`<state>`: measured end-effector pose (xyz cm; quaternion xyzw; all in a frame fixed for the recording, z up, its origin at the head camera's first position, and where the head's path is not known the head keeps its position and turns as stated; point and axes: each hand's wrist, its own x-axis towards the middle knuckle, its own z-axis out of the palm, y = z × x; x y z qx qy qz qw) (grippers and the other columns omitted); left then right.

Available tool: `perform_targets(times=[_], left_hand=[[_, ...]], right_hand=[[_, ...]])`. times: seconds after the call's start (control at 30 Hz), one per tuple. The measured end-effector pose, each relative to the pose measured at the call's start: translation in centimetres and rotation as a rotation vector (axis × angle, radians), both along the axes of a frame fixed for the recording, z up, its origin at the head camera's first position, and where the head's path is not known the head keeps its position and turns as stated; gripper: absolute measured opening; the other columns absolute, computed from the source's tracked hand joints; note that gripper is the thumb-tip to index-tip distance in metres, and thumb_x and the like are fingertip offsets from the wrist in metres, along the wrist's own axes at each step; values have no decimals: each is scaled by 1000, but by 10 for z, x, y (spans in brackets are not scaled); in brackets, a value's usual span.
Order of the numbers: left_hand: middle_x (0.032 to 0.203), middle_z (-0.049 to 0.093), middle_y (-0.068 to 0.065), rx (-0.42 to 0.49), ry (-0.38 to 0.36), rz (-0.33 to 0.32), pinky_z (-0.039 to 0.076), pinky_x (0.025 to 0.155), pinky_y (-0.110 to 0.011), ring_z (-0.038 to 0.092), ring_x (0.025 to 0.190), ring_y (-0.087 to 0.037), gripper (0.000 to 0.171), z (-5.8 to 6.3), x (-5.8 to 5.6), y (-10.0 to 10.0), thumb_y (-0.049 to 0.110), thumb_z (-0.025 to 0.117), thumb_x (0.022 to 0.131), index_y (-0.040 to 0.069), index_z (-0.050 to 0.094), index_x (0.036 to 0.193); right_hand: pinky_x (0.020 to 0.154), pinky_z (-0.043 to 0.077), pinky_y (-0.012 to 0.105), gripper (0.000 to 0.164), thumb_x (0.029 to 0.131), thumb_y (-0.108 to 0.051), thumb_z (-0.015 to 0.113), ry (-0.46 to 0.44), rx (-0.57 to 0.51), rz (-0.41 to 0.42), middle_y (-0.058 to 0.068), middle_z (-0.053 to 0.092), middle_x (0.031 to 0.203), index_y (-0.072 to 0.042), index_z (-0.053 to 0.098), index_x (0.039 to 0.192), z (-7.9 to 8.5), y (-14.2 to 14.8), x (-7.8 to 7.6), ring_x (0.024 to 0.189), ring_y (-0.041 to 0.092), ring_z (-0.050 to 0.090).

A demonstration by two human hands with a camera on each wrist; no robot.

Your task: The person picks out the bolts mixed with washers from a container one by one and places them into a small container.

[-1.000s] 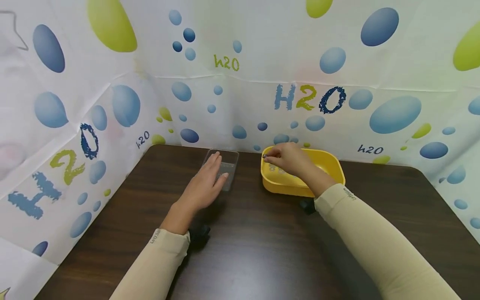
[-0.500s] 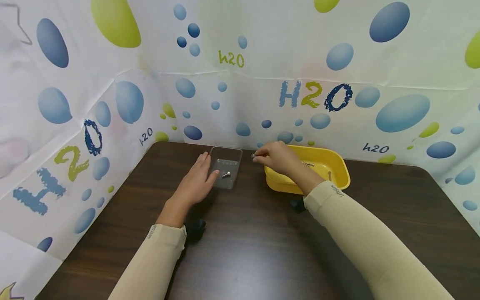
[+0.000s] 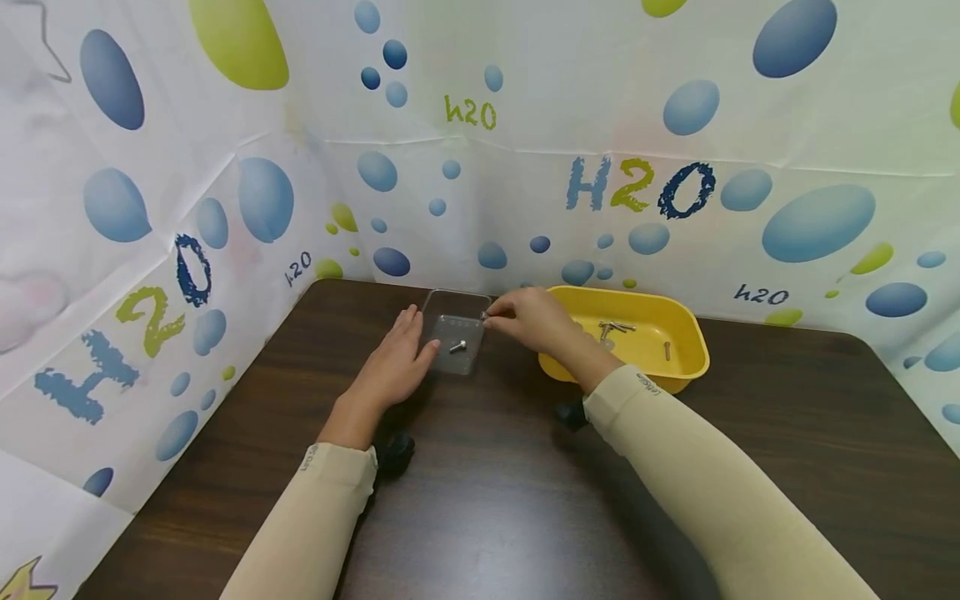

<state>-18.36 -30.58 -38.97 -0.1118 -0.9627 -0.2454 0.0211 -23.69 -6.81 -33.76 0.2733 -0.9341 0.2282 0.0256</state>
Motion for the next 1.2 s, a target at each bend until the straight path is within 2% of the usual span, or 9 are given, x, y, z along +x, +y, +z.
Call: perform_targets(times=[0.43, 0.6, 0.8, 1.03, 1.2], left_hand=[[166, 3, -16, 5, -9, -1, 15, 121, -53, 3, 153, -31, 70, -3, -2, 0, 39, 37, 106, -2, 12, 156], [165, 4, -17, 11, -17, -7, 15, 121, -53, 4, 153, -31, 69, -5, -3, 0, 37, 36, 106, -2, 11, 156], [165, 3, -17, 21, -27, -15, 16, 121, -52, 4, 153, -31, 68, -6, -2, 1, 37, 34, 106, -3, 10, 156], [165, 3, -18, 21, -20, -23, 17, 121, -52, 5, 153, -32, 68, -6, -3, 1, 36, 34, 106, -3, 10, 156], [165, 3, -18, 26, -31, -20, 16, 121, -52, 4, 153, -32, 66, -6, -3, 1, 33, 34, 106, -3, 10, 156]], right_hand=[[87, 56, 29, 27, 93, -31, 69, -24, -70, 33, -1, 74, 107, -14, 75, 113, -12, -26, 0, 94, 14, 66], [85, 56, 27, 27, 93, -30, 70, -17, -40, 59, -1, 74, 107, -14, 75, 112, -17, -36, 0, 93, 13, 66], [87, 56, 27, 25, 93, -28, 70, 8, 12, 142, 1, 75, 106, -12, 76, 110, -24, -45, 1, 95, 13, 68], [83, 56, 24, 21, 93, -26, 70, -83, 31, 173, -1, 75, 100, -13, 77, 108, -27, -51, 0, 82, 11, 65], [83, 56, 23, 22, 94, -27, 69, -129, 64, 165, -1, 74, 101, -14, 77, 110, -27, -54, -1, 81, 10, 64]])
